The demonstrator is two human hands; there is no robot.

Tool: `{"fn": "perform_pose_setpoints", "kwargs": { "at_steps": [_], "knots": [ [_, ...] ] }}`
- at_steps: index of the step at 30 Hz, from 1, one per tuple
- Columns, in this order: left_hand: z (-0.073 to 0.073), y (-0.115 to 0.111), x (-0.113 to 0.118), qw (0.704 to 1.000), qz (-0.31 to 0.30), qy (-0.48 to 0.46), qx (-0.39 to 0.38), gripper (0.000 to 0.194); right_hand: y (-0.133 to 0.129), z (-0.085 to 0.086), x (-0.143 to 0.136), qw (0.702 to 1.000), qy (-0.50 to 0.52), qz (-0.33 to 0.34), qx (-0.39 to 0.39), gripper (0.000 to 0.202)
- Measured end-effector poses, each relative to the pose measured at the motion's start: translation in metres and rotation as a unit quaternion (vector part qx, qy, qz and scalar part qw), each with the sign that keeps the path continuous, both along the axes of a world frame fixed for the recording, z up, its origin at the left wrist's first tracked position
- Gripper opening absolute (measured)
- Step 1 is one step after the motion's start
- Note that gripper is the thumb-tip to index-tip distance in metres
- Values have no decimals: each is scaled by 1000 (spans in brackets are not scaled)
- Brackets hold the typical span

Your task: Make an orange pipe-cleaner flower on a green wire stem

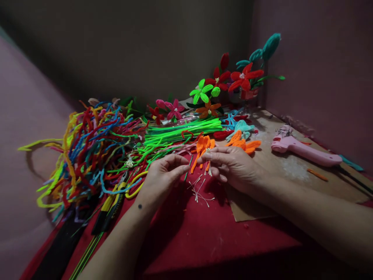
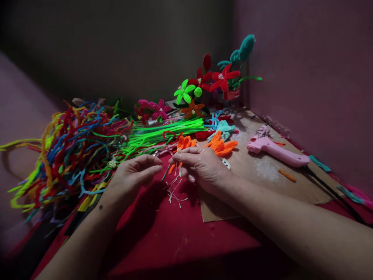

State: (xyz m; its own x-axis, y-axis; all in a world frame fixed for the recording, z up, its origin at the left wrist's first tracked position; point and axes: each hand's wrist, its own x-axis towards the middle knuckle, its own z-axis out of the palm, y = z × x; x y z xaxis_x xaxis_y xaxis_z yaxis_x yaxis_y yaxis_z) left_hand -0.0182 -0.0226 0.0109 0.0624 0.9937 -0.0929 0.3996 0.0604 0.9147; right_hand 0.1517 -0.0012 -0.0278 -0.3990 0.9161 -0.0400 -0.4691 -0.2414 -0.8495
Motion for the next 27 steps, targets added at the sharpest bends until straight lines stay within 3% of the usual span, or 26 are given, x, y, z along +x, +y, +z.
{"fn": "perform_pose_setpoints", "kwargs": {
  "at_steps": [3,7,11,14,16,18,22,24,27],
  "knots": [
    [-5,2,-2,985,-68,159,16,13,2,0,0,1000,19,15,3,16],
    [-15,2,-1,923,-130,355,71,16,3,-3,-1,999,39,9,4,16],
    [-19,3,1,877,-146,453,70,17,3,-4,-1,999,37,12,0,16],
    [-21,4,1,860,-149,484,66,18,3,-4,-1,999,32,13,0,15],
    [-21,5,1,866,-148,474,63,18,3,-4,-1,999,29,14,-1,15],
    [-21,5,0,892,-128,430,60,18,3,-5,-1,1000,24,11,-6,15],
    [-15,1,2,964,10,236,121,19,3,-6,-2,1000,11,-6,-14,13],
    [-13,-3,6,978,52,141,148,18,2,-6,-2,1000,15,-9,-17,13],
    [-13,-8,14,987,51,65,138,18,1,-7,-4,1000,17,-12,-14,14]
  ]
}}
